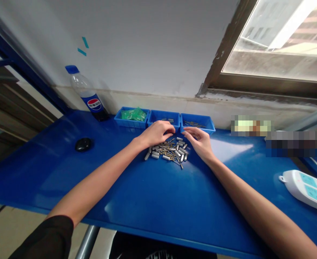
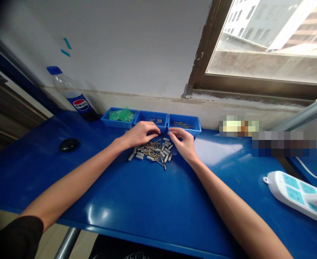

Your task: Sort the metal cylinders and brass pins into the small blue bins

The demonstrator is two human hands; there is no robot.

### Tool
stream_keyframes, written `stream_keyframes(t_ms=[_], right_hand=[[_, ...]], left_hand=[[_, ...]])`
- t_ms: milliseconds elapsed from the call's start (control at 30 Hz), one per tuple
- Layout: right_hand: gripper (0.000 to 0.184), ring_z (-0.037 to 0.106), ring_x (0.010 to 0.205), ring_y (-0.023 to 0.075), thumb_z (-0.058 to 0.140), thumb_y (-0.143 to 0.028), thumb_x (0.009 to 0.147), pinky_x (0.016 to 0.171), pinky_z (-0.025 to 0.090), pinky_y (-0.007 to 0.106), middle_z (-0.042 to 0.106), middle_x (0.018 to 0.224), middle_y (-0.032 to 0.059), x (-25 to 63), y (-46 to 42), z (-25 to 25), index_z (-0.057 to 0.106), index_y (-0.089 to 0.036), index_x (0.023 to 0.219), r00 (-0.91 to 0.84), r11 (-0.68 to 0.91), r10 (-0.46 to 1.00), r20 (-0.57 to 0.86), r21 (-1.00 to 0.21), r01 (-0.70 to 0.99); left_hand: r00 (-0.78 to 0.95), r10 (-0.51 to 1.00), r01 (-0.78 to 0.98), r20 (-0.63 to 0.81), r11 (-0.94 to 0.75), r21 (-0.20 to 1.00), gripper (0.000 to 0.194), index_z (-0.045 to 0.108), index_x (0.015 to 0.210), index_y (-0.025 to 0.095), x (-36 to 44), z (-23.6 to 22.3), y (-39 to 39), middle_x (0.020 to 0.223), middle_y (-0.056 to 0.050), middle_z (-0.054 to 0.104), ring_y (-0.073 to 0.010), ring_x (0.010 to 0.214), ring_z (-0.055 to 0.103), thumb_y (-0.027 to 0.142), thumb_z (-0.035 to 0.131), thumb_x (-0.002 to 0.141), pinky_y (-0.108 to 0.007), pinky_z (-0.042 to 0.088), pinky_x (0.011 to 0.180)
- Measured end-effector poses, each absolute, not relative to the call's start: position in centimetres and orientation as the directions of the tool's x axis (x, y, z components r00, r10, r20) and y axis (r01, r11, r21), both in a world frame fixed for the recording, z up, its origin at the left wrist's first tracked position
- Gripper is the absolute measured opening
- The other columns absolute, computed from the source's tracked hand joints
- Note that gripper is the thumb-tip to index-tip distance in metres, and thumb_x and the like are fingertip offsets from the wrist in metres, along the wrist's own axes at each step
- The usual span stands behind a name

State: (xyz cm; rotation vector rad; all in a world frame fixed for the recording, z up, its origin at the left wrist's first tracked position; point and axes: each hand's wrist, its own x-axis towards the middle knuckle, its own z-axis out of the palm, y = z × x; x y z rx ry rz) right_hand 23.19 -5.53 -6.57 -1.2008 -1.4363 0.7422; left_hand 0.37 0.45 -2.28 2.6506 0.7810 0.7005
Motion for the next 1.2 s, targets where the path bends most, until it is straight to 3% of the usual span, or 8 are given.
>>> stream_keyframes(t_ms=[167,300,467,600,733,967,1100,1200], right_hand=[[0.033,0.077,0.086,0.0243,0.077,-0.05,0.085,0.084,0.061,0.039,0.08,0.092,0.007,23.2,-5.4,-6.5,0.077,-0.022,0.101,0.098,0.287,0.945,0.313,-0.934,0.213],[0.034,0.076,0.079,0.0224,0.078,-0.051,0.084,0.079,0.061,0.036,0.08,0.087,0.0065,23.1,-5.3,-6.5,0.077,-0.021,0.099,0.101,0.301,0.941,0.323,-0.935,0.185],[0.033,0.075,0.076,0.0215,0.078,-0.051,0.084,0.077,0.061,0.036,0.08,0.088,0.0063,23.1,-5.3,-6.5,0.078,-0.022,0.098,0.106,0.298,0.942,0.318,-0.939,0.173],[0.032,0.074,0.076,0.0212,0.077,-0.051,0.085,0.076,0.061,0.036,0.08,0.088,0.0063,23.1,-5.3,-6.4,0.078,-0.022,0.098,0.103,0.307,0.939,0.328,-0.935,0.18],[0.032,0.074,0.075,0.0205,0.077,-0.051,0.086,0.076,0.06,0.035,0.08,0.087,0.006,23.1,-5.2,-6.5,0.078,-0.022,0.099,0.095,0.313,0.938,0.333,-0.933,0.177],[0.035,0.075,0.077,0.0215,0.077,-0.052,0.086,0.078,0.06,0.037,0.081,0.085,0.0057,23.3,-5.2,-6.7,0.078,-0.021,0.105,0.062,0.299,0.948,0.312,-0.94,0.163],[0.04,0.078,0.084,0.0234,0.081,-0.052,0.083,0.082,0.062,0.038,0.082,0.087,0.0053,23.4,-5.3,-6.5,0.078,-0.023,0.11,-0.004,0.258,0.966,0.259,-0.962,0.093],[0.038,0.078,0.082,0.0234,0.087,-0.051,0.076,0.081,0.063,0.038,0.082,0.087,0.0053,23.5,-5.3,-6.4,0.081,-0.023,0.1,-0.029,0.227,0.974,0.226,-0.973,0.05]], left_hand=[[0.8,0.582,0.52,0.145,-0.794,0.316,0.022,0.081,0.104,0.016,0.0,-2.9,0.5,0.105,-0.01,0.08,-0.0225,0.095,0.074,0.009,0.068,0.087,-0.032,0.055,0.085],[0.791,0.593,0.528,0.149,-0.786,0.32,0.02,0.081,0.1,0.015,0.4,-2.4,0.0,0.1,-0.01,0.08,-0.021,0.092,0.074,0.011,0.063,0.093,-0.03,0.052,0.082],[0.737,0.668,0.601,0.103,-0.718,0.351,0.02,0.081,0.094,0.016,1.1,-1.9,-1.0,0.089,-0.009,0.078,-0.022,0.081,0.072,0.033,0.07,0.093,-0.03,0.048,0.07],[0.697,0.715,0.658,0.06,-0.67,0.343,0.012,0.078,0.087,0.016,1.5,-2.3,-1.4,0.087,-0.009,0.077,-0.0218,0.08,0.071,0.02,0.067,0.09,-0.029,0.047,0.067],[0.679,0.724,0.657,0.122,-0.673,0.339,0.013,0.074,0.092,0.013,1.5,-2.7,-1.2,0.093,-0.013,0.076,-0.0231,0.086,0.071,0.018,0.062,0.093,-0.03,0.05,0.072],[0.56,0.771,0.341,0.302,-0.547,0.765,0.008,0.074,0.094,0.014,1.6,-1.8,-0.9,0.084,-0.005,0.08,-0.0172,0.078,0.076,0.019,0.073,0.088,-0.026,0.057,0.074],[0.498,0.802,0.26,0.329,-0.501,0.826,0.014,0.074,0.092,0.014,1.7,-1.6,-0.9,0.082,-0.005,0.08,-0.0167,0.076,0.077,0.018,0.081,0.08,-0.025,0.059,0.072],[0.488,0.799,0.256,0.352,-0.517,0.817,0.013,0.075,0.088,0.014,1.7,-1.9,-0.9,0.081,-0.005,0.08,-0.0164,0.075,0.077,0.018,0.081,0.078,-0.025,0.059,0.072]])
